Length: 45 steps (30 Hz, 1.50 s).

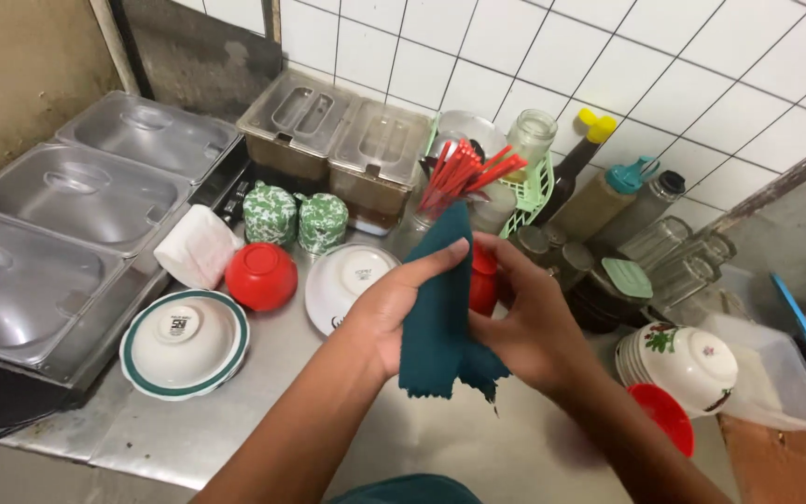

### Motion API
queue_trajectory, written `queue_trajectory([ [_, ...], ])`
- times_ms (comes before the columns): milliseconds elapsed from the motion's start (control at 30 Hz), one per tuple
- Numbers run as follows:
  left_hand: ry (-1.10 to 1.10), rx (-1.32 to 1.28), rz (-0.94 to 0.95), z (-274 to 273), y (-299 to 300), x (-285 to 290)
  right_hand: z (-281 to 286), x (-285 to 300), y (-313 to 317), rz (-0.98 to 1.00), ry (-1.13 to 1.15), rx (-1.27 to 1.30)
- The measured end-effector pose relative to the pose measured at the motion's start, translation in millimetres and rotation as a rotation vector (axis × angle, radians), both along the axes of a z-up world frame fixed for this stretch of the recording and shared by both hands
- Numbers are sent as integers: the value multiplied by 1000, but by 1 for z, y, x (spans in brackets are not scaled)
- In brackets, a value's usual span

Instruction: The recorder wipes a small red plastic bowl with a cloth and then thoroughly cleans the stainless steel counter.

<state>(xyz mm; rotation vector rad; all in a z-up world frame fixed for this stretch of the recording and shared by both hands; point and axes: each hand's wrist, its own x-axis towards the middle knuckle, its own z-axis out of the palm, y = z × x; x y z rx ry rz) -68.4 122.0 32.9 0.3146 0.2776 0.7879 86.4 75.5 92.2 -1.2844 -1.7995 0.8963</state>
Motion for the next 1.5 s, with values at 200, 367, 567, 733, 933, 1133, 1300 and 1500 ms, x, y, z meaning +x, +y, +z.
queue_trajectory([
  [200,-90,-34,-1,-19,-8,27,6,26,-8,-14,-132,67],
  [367,-35,-110,6,-14,-23,36,5,42,-4,-17,-119,100],
  [567,-97,-141,62,-49,-11,39,14,47,6,18,-184,88],
  [733,-257,-192,16,-19,-25,21,29,45,19,-58,-125,-7],
  [933,-468,-224,135,-34,-25,20,30,58,33,-150,519,-304],
  [1133,-417,-124,178,-36,-11,36,28,67,31,-245,691,-422],
  [1300,-363,-2,202,-36,9,53,-5,85,54,-396,144,-381],
  [1500,-327,73,227,-29,7,53,6,45,41,-201,-207,12],
])
